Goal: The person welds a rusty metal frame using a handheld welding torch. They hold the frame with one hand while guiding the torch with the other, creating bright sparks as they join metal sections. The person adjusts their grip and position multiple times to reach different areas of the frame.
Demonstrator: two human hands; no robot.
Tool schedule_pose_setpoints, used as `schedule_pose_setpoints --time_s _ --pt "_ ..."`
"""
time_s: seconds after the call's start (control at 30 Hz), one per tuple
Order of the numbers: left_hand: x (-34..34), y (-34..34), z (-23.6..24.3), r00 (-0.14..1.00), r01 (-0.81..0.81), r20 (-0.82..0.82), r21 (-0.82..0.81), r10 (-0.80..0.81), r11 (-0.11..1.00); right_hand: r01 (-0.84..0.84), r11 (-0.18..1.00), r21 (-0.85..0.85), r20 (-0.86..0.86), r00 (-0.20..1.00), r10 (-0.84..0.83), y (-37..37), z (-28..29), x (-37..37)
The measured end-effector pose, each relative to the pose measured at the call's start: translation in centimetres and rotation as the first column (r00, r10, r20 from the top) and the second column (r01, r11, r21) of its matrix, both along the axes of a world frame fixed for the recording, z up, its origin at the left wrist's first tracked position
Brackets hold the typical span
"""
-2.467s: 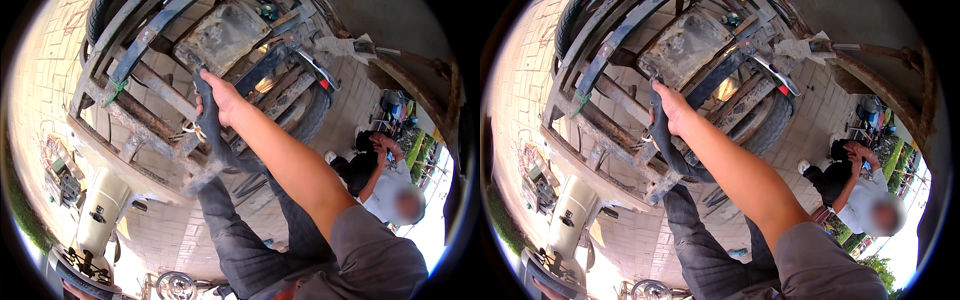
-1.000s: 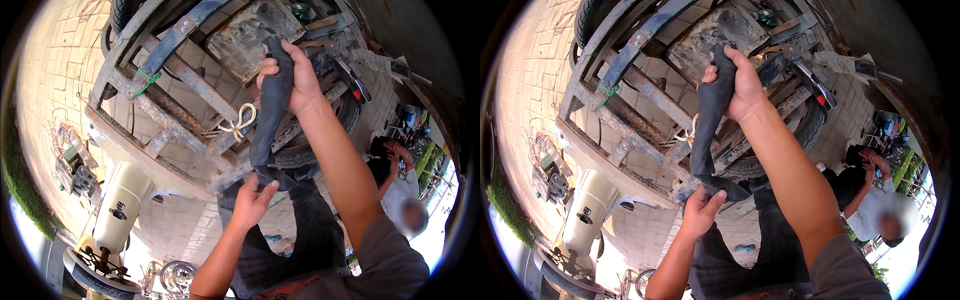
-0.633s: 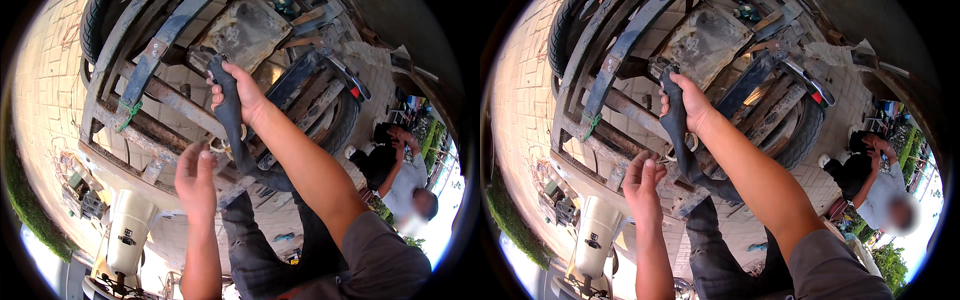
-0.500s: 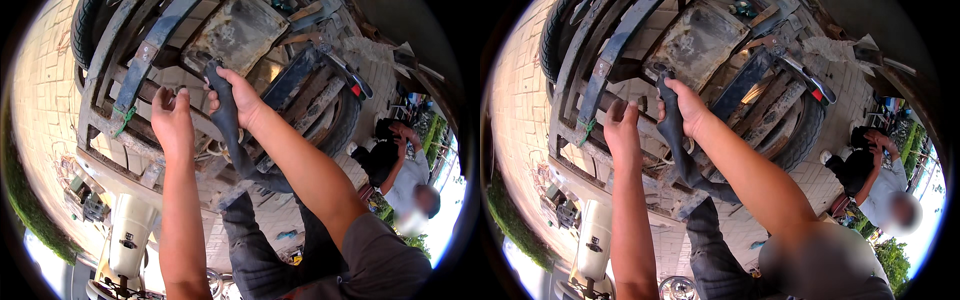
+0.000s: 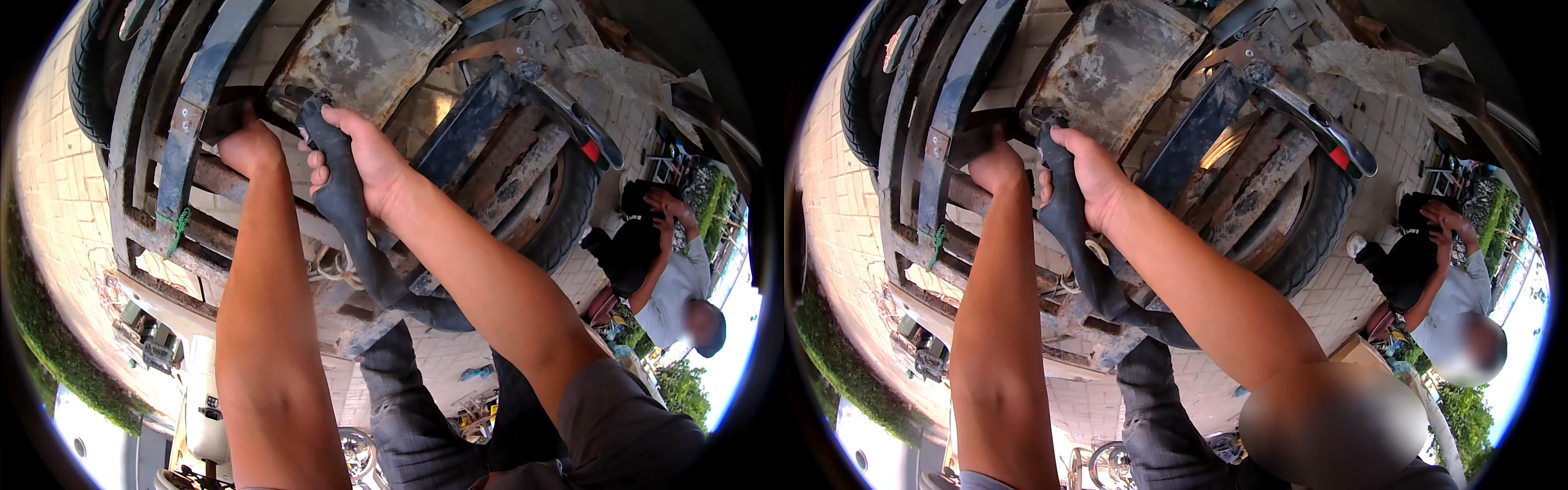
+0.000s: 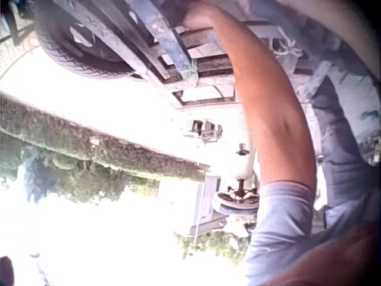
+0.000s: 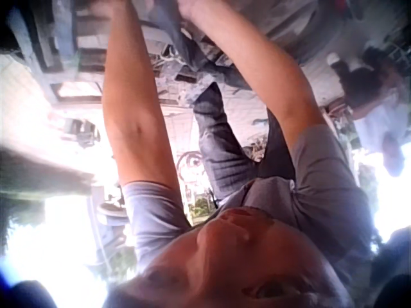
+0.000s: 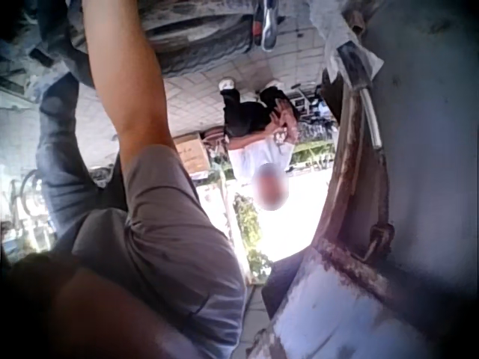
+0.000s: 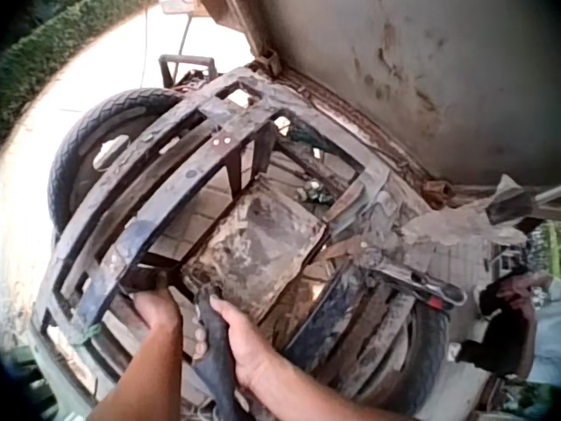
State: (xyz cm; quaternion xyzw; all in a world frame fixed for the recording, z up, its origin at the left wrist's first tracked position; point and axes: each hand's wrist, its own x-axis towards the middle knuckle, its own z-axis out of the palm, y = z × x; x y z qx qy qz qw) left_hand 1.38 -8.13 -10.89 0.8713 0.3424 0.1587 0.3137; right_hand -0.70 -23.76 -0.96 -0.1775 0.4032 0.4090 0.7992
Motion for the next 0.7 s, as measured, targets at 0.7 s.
schedule_pose_setpoints --time_s 0.7 --pt "-0.2 -0.3 -0.6 0.988 -0.016 0.151 -0.177 0.043 0.984 0.018 0.997 0.07 0.02 1.0 -0.02 -0.2 -0.1 0.0"
